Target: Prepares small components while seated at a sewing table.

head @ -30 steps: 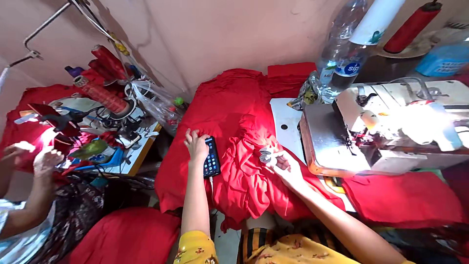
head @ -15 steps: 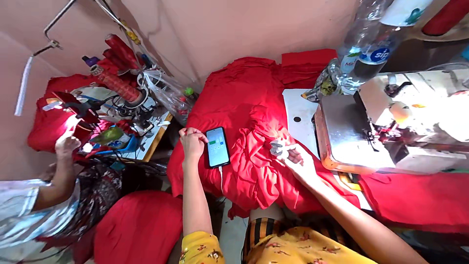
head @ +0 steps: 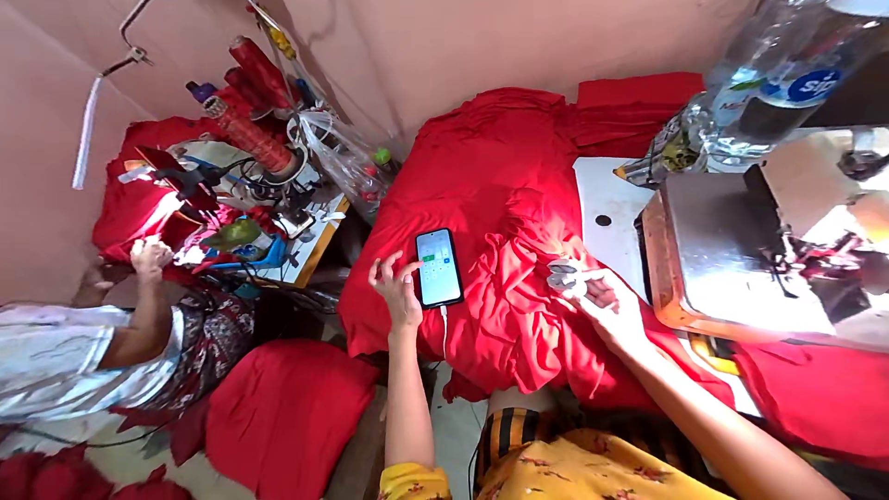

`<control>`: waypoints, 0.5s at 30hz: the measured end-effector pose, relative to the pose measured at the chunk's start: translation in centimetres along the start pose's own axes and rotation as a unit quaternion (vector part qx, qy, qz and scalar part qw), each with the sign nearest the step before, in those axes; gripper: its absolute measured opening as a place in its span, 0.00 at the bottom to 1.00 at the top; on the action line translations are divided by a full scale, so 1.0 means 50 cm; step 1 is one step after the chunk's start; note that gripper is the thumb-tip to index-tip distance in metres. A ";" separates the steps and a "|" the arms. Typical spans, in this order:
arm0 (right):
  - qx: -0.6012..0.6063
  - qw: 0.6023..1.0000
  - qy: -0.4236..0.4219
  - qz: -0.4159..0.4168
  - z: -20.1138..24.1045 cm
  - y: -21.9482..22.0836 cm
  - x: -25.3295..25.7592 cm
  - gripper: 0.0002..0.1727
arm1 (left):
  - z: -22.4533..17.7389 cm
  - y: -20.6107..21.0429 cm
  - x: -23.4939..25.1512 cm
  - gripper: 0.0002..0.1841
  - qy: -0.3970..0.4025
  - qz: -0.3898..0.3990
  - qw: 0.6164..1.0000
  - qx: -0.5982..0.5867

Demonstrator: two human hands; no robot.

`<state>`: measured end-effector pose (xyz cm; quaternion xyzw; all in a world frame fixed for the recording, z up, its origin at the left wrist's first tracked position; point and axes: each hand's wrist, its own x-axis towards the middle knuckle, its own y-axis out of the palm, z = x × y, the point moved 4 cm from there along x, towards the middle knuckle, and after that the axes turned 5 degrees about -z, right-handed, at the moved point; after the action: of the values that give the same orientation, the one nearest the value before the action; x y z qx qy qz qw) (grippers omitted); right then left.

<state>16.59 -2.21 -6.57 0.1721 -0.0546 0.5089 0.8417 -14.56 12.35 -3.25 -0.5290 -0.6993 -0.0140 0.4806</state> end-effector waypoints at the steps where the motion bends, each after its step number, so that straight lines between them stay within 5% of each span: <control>1: -0.002 1.000 0.004 -0.003 0.001 0.000 0.000 0.19 | 0.001 0.001 -0.001 0.49 -0.005 0.000 1.000 0.004; 10: -0.003 1.000 0.012 -0.007 0.003 0.002 0.001 0.17 | -0.002 0.011 0.001 0.43 0.008 0.037 0.998 0.059; 15: 0.010 1.000 0.005 -0.004 0.004 0.002 0.002 0.18 | -0.069 -0.003 -0.002 0.46 0.024 -0.053 0.998 -0.014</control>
<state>16.56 -2.14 -6.33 0.1779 -0.0450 0.5068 0.8423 -12.39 10.38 -1.38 -0.4971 -0.7142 -0.0620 0.4889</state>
